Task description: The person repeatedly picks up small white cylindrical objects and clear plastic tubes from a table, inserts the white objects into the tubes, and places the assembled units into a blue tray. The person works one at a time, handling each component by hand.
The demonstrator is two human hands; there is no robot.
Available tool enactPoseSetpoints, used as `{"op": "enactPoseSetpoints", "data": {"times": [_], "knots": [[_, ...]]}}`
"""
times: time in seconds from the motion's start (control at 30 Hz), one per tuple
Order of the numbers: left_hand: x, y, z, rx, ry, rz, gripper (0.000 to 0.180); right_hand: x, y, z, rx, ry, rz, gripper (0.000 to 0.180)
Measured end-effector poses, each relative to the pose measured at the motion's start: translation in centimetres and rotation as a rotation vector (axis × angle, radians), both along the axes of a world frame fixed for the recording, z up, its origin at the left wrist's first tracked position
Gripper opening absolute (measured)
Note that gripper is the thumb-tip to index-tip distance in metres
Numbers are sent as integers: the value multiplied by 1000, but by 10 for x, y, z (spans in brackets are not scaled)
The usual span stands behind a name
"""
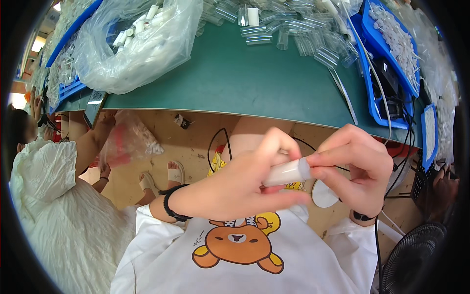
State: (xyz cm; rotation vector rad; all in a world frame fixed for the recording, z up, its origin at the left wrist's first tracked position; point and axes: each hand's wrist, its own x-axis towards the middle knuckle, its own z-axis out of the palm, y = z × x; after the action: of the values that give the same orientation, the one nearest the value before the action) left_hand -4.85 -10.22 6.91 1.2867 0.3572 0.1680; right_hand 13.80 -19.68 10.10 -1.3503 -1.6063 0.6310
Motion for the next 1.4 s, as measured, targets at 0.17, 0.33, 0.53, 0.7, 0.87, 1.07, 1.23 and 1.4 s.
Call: {"op": "enactPoseSetpoints", "data": {"times": [0.17, 0.33, 0.53, 0.7, 0.87, 1.07, 1.23, 1.4], "knots": [[-4, 0, -9, 249, -185, 146, 31, 3, 3, 3, 86, -82, 81, 19], [-8, 7, -9, 471, -215, 167, 30, 0, 3, 7, 171, -170, 110, 20], [-13, 6, -6, 536, -190, 120, 37, -7, -5, 12, 191, -217, 76, 25], [-15, 4, -1, 514, -160, 74, 36, -6, -8, 7, 243, -238, 98, 25], [-16, 6, -1, 616, -188, 21, 33, -8, -11, -3, 269, -196, 99, 25], [-14, 4, -4, 679, -243, -22, 33, -7, -14, -9, 258, -104, 115, 22], [-11, 2, -7, 686, -228, -34, 35, -8, -18, -9, 250, -92, 98, 20], [-11, 0, -6, 714, -212, -22, 36, -9, -19, -11, 256, -98, 60, 21]]}}
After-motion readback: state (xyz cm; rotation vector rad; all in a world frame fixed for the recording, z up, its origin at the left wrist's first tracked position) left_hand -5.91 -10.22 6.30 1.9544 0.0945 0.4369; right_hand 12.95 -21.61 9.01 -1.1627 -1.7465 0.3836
